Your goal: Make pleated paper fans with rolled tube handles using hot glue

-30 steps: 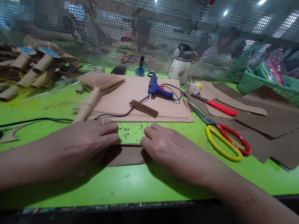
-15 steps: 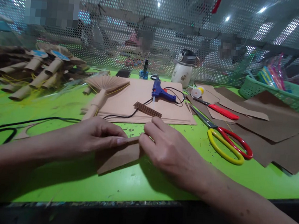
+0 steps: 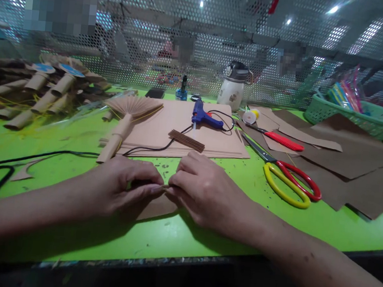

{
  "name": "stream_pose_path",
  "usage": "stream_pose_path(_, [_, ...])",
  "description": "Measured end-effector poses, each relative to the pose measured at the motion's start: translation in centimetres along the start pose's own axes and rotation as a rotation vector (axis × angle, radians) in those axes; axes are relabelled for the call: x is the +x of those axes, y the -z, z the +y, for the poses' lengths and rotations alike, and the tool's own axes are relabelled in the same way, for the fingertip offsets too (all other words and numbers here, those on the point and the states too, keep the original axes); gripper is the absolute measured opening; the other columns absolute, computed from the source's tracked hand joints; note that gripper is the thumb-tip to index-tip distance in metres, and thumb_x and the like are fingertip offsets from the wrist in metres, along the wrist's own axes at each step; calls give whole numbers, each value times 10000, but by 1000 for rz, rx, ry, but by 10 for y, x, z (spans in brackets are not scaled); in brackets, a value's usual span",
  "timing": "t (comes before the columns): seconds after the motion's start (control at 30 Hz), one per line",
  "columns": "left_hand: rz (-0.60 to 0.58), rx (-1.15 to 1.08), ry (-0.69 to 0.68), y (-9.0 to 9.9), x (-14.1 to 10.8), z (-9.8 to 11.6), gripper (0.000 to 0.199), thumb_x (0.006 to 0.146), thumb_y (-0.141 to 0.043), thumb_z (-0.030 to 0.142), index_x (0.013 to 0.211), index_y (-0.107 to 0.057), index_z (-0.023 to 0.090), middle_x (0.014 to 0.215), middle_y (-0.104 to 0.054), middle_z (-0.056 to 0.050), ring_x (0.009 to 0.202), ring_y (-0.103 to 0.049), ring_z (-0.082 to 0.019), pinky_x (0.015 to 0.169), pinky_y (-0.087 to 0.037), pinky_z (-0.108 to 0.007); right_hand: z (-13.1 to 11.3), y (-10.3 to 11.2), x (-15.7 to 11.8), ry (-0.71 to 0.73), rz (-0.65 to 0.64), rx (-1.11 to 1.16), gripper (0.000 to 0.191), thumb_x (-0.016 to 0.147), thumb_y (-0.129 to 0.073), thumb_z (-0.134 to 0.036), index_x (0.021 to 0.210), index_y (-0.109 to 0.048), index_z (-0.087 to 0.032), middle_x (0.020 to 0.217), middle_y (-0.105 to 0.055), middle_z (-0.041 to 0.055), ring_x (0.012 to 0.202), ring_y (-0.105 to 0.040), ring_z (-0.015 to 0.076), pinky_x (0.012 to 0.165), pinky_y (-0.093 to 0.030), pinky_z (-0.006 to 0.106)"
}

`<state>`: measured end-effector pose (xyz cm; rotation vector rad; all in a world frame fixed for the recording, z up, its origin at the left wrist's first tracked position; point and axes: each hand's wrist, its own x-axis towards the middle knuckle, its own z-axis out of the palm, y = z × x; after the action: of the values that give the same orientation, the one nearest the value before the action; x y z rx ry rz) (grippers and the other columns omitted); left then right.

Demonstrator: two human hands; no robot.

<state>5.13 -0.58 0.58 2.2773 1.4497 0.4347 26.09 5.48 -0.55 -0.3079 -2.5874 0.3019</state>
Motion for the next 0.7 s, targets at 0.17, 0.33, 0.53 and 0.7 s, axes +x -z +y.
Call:
stream_pose_path(0.17, [106,117,-203,-1,0,-2,230,916,-500,226,749,-647,168,650,-626,-7,595,-531,-125,557,-349,-234,0,6,0,-82,8,121,106,899,-579,-130,834,-662,-142,714,-589,37,678,-518,138,588,-389,249])
stream_pose_path(0.33, [209,166,-361,-2,1,-6,259,941,-481,192,756,-658,152,673,-613,-25,643,-530,-140,626,-389,-270,-2,11,2,-272,-43,248,72,874,-653,-190,817,-681,-156,703,-620,10,641,-553,111,602,-440,225])
stream_pose_path(0.53, [237,152,-360,-2,1,-3,270,953,-502,236,788,-697,149,742,-600,-52,687,-536,-149,614,-393,-259,-2,4,2,-75,70,210,132,871,-579,-84,843,-690,-150,720,-594,38,695,-548,136,591,-426,241])
stream_pose_path(0.7, [208,155,-343,5,0,-8,218,899,-526,128,749,-683,156,691,-549,-25,652,-515,-130,576,-365,-233,2,6,0,-52,95,197,162,848,-557,-51,838,-676,-160,722,-584,32,670,-540,135,569,-423,242])
